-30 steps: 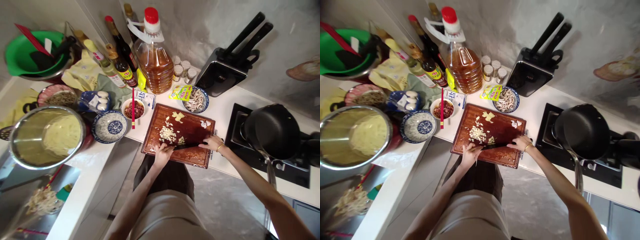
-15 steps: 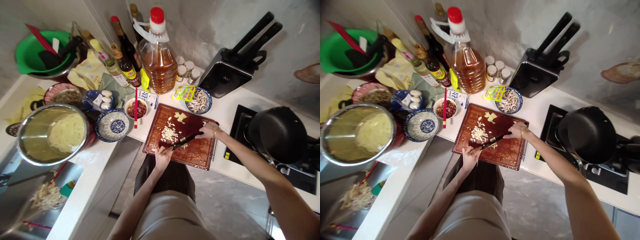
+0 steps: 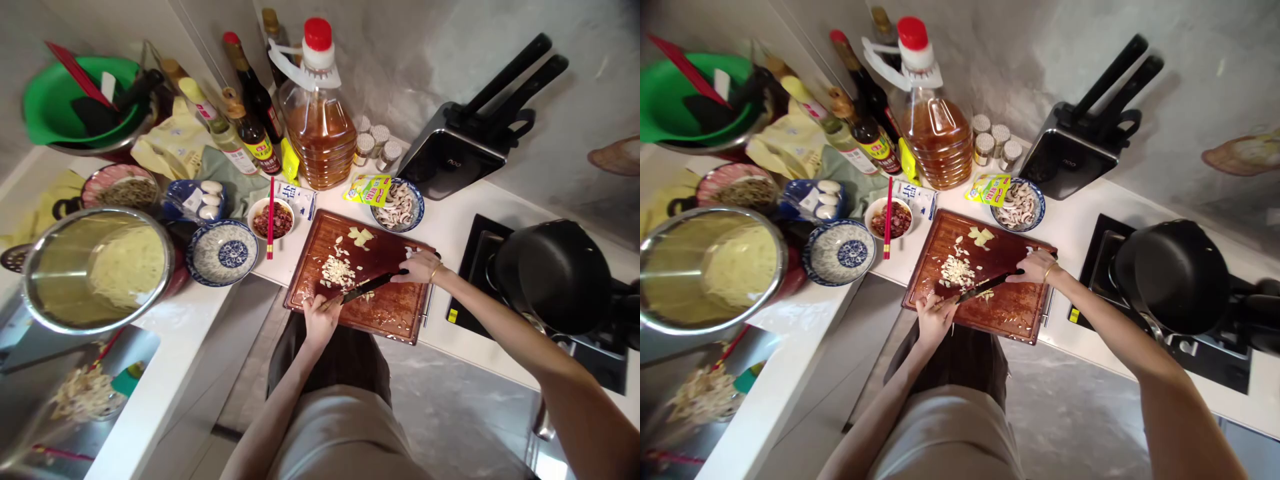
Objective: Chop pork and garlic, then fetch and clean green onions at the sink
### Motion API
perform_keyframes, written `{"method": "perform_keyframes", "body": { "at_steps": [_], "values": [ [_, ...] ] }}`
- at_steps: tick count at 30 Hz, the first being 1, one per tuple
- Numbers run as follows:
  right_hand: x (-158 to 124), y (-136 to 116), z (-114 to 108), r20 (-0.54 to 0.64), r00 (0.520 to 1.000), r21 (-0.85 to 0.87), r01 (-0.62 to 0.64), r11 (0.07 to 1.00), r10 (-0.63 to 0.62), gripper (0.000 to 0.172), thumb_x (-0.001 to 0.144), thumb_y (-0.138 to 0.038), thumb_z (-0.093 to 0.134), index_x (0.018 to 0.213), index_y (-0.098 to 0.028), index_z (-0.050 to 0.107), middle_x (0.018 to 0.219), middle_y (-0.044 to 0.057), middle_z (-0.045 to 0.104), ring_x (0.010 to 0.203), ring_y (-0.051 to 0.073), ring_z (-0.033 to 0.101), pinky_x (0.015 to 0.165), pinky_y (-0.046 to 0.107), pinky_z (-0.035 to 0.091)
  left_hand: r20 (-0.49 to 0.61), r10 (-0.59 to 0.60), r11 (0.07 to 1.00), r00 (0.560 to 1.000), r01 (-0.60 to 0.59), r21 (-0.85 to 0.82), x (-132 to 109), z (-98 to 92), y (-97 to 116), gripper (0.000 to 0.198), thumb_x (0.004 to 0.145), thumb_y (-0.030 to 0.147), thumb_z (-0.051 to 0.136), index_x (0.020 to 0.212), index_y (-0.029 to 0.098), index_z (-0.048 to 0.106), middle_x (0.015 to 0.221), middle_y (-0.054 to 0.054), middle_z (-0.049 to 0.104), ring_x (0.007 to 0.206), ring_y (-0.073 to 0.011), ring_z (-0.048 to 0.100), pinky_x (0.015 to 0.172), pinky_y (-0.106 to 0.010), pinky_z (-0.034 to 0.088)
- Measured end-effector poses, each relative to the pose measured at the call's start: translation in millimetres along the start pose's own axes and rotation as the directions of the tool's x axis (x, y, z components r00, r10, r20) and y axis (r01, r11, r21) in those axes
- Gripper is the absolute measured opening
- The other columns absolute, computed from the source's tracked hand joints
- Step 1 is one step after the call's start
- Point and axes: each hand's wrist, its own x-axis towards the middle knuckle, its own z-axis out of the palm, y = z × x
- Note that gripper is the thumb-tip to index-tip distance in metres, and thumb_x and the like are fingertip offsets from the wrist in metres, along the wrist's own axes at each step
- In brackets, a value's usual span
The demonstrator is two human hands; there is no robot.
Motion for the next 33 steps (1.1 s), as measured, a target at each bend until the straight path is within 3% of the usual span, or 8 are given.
{"method": "perform_keyframes", "body": {
  "at_steps": [10, 17, 28, 33],
  "values": [
    [-4, -4, 6, 0.027, 0.998, 0.051, -0.054, 0.997, 0.053, 0.07, 0.071, -0.076, 0.025, 0.086, -0.024, 0.07, 0.076, 0.008, 0.069, 0.073, 0.022, 0.062, 0.063, 0.028, 0.038, 0.055, -0.019, 1.0, 0.998, 0.018, 0.017, 5, -1.1, -6, 0.024, 0.086, 0.03, 0.045, 0.098, 0.025, 0.064, 0.074, -0.004, 0.068, 0.074, -0.0192, 0.052, 0.073, -0.035, 0.027],
    [-5, -10, 1, -0.052, 0.996, 0.169, -0.056, 0.984, 0.066, 0.07, 0.069, -0.078, 0.027, 0.083, -0.024, 0.07, 0.075, 0.007, 0.069, 0.068, 0.02, 0.062, 0.06, 0.027, 0.037, 0.089, 0.0, 0.999, 0.996, -0.004, 0.037, 14, -14.5, -13, 0.026, 0.087, 0.034, 0.043, 0.096, 0.025, 0.066, 0.078, -0.004, 0.069, 0.076, -0.0194, 0.051, 0.075, -0.035, 0.027],
    [-49, -47, 53, -0.057, 0.967, 0.309, -0.22, 0.925, 0.249, 0.068, 0.072, -0.076, 0.025, 0.08, -0.024, 0.069, 0.074, 0.007, 0.069, 0.071, 0.021, 0.063, 0.059, 0.027, 0.039, 0.153, 0.117, 0.992, 0.981, -0.124, 0.033, 17, -24.0, -15, 0.024, 0.087, 0.031, 0.043, 0.096, 0.027, 0.065, 0.081, -0.003, 0.069, 0.076, -0.018, 0.052, 0.073, -0.034, 0.029],
    [-61, -55, 63, -0.057, 0.952, 0.356, -0.262, 0.897, 0.301, 0.069, 0.071, -0.077, 0.023, 0.072, -0.023, 0.066, 0.072, 0.007, 0.067, 0.071, 0.022, 0.063, 0.058, 0.027, 0.039, 0.22, 0.16, 0.986, 0.962, -0.167, 0.011, 20, -30.4, -17, 0.024, 0.087, 0.034, 0.043, 0.097, 0.029, 0.064, 0.087, -0.002, 0.069, 0.082, -0.0192, 0.051, 0.076, -0.036, 0.029]
  ]
}}
